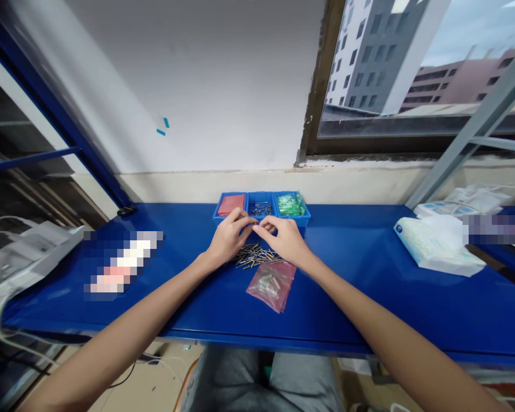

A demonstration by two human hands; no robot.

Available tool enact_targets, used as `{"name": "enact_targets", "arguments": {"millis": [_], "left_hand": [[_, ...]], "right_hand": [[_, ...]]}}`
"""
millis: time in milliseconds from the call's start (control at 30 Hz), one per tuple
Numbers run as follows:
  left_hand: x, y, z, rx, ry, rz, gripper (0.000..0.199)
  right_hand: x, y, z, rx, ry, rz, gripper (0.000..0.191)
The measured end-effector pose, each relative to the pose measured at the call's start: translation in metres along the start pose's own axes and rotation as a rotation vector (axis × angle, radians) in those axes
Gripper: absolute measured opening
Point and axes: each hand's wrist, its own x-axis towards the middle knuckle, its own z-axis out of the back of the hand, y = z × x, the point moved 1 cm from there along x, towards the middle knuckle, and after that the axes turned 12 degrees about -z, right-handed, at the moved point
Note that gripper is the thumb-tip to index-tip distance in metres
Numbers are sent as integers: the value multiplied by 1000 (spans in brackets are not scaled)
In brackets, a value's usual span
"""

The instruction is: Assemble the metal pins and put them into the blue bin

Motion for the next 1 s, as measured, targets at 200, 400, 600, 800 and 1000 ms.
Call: {"name": "enact_targets", "arguments": {"millis": [200,400,600,800,1000], "left_hand": [[6,-7,3,-244,-138,57,14],[8,-9,3,-445,-195,214,13],[7,-8,0,-421,-151,198,23],[8,-8,4,-289,-117,101,15],[2,-3,2,-110,-65,-36,17]], "right_hand": [[2,-6,-5,45,31,-17,16],[0,-5,-9,138,58,-44,13],[2,-8,-8,150,71,-73,18],[2,-7,-6,139,33,-61,19],[1,-3,-2,126,-8,-63,15]]}}
